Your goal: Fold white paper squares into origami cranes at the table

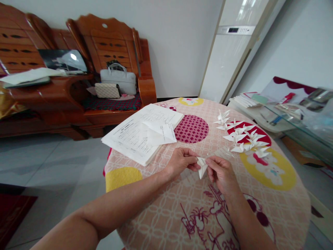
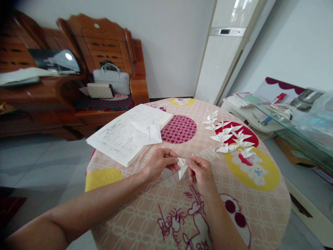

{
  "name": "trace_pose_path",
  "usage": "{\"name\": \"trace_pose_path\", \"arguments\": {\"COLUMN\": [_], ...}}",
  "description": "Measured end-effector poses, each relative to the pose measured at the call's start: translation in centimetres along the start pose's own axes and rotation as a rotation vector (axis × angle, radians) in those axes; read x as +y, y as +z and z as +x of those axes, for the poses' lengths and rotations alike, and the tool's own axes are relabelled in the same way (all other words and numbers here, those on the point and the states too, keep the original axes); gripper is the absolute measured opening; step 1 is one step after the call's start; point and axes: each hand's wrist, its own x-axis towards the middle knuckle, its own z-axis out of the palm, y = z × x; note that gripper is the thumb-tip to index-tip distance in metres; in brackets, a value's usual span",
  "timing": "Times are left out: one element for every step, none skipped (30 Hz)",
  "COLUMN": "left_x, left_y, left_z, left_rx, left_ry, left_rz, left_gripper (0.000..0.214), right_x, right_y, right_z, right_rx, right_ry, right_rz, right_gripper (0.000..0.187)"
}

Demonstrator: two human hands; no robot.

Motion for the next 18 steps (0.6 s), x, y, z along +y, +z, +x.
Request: {"name": "trace_pose_path", "arguments": {"left_x": [-0.07,-0.12,-0.16,-0.17,-0.16,-0.14,-0.10,-0.06,-0.01,0.03,0.05,0.06,0.06,0.03,0.00,-0.05,-0.10,-0.15], "left_y": [0.03,0.07,0.12,0.16,0.19,0.19,0.18,0.13,0.04,-0.07,-0.19,-0.32,-0.44,-0.53,-0.60,-0.64,-0.64,-0.63], "left_z": [-0.01,-0.02,-0.03,-0.05,-0.07,-0.08,-0.07,-0.04,0.01,0.08,0.16,0.25,0.33,0.41,0.46,0.50,0.52,0.53], "left_rx": [0.006,0.011,0.015,0.019,0.022,0.025,0.027,0.025,0.017,0.005,-0.009,-0.023,-0.033,-0.037,-0.037,-0.035,-0.032,-0.028], "left_ry": [0.002,0.007,0.013,0.021,0.029,0.034,0.035,0.028,0.014,-0.004,-0.022,-0.038,-0.052,-0.063,-0.073,-0.085,-0.100,-0.116], "left_rz": [0.001,0.002,0.001,-0.002,-0.007,-0.011,-0.015,-0.015,-0.013,-0.010,-0.010,-0.011,-0.012,-0.010,-0.007,-0.003,0.000,-0.001], "left_gripper": [0.011,0.011,0.011,0.011,0.011,0.011,0.011,0.011,0.012,0.014,0.015,0.018,0.021,0.024,0.026,0.026,0.025,0.023], "right_x": [-0.04,-0.08,-0.12,-0.14,-0.17,-0.18,-0.19,-0.20,-0.21,-0.22,-0.24,-0.27,-0.31,-0.36,-0.41,-0.45,-0.50,-0.53], "right_y": [0.04,0.09,0.15,0.20,0.24,0.26,0.25,0.22,0.17,0.11,0.05,0.00,-0.03,-0.03,-0.02,0.02,0.07,0.13], "right_z": [-0.04,-0.08,-0.11,-0.13,-0.14,-0.15,-0.15,-0.15,-0.15,-0.17,-0.19,-0.22,-0.27,-0.32,-0.38,-0.44,-0.49,-0.54], "right_rx": [0.003,0.006,0.007,0.008,0.006,0.003,-0.001,-0.003,0.000,0.008,0.017,0.022,0.025,0.024,0.019,0.015,0.014,0.015], "right_ry": [-0.002,-0.005,-0.008,-0.012,-0.016,-0.020,-0.025,-0.033,-0.045,-0.059,-0.075,-0.092,-0.107,-0.120,-0.131,-0.142,-0.152,-0.163], "right_rz": [-0.006,-0.012,-0.019,-0.025,-0.030,-0.035,-0.041,-0.051,-0.066,-0.087,-0.112,-0.142,-0.171,-0.200,-0.226,-0.252,-0.278,-0.305], "right_gripper": [0.028,0.028,0.028,0.028,0.029,0.029,0.029,0.029,0.029,0.029,0.029,0.029,0.029,0.029,0.029,0.029,0.030,0.030]}}
